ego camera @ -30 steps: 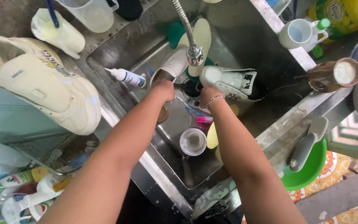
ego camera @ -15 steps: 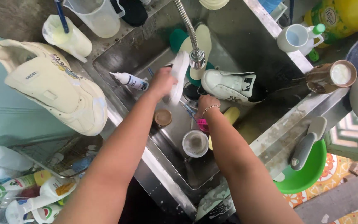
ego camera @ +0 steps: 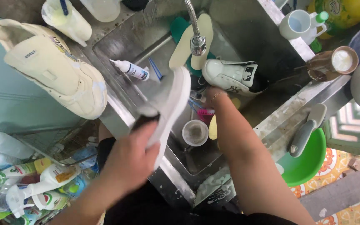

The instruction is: The recorder is cleaning a shoe and its insole in a workshop sink using a brush and soap.

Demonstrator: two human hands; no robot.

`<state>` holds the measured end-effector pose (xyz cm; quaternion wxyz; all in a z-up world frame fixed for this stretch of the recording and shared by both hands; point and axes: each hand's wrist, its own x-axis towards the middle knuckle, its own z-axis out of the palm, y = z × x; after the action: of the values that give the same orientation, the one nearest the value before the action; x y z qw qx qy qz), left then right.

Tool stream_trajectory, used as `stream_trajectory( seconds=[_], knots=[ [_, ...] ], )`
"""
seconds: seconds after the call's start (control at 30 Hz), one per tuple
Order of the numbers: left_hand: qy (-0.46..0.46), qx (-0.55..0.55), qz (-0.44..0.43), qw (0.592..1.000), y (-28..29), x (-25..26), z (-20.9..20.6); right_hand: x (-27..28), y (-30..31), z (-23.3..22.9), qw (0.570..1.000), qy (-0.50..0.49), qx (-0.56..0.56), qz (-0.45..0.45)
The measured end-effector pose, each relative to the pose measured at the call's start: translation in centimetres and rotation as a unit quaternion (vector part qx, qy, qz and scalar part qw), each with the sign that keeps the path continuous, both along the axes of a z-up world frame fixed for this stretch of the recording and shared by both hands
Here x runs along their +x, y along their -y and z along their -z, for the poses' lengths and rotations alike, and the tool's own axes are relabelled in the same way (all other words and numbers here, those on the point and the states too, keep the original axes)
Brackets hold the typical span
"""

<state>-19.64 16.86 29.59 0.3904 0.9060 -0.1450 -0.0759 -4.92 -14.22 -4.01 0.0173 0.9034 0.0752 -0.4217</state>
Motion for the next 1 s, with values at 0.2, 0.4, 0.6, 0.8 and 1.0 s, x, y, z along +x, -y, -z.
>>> stream_trajectory(
  seconds=[0.2,0.4,0.6,0.8,1.0],
  knots=[
    [-0.02,0.146,0.128,0.981,-0.9,-6.9,1.9,-0.6,0.1,1.7,0.993,0.068,0.092,-0.041],
    [-0.096,0.153,0.132,0.975,-1.2,-8.9,0.4,-1.3,-1.8,-12.8,0.935,0.233,0.258,0.066],
    [-0.236,0.204,0.177,0.933,-1.9,-9.3,-1.5,-9.0,-1.7,-22.1,0.74,0.575,0.346,0.042],
    [-0.083,0.023,0.173,0.981,-4.4,-10.6,3.5,-14.6,-2.5,-23.2,0.678,0.653,0.308,0.139],
    [-0.064,0.028,0.249,0.966,-3.3,-11.9,8.8,-15.0,-2.7,-21.7,0.784,0.473,0.378,0.136]
  ],
)
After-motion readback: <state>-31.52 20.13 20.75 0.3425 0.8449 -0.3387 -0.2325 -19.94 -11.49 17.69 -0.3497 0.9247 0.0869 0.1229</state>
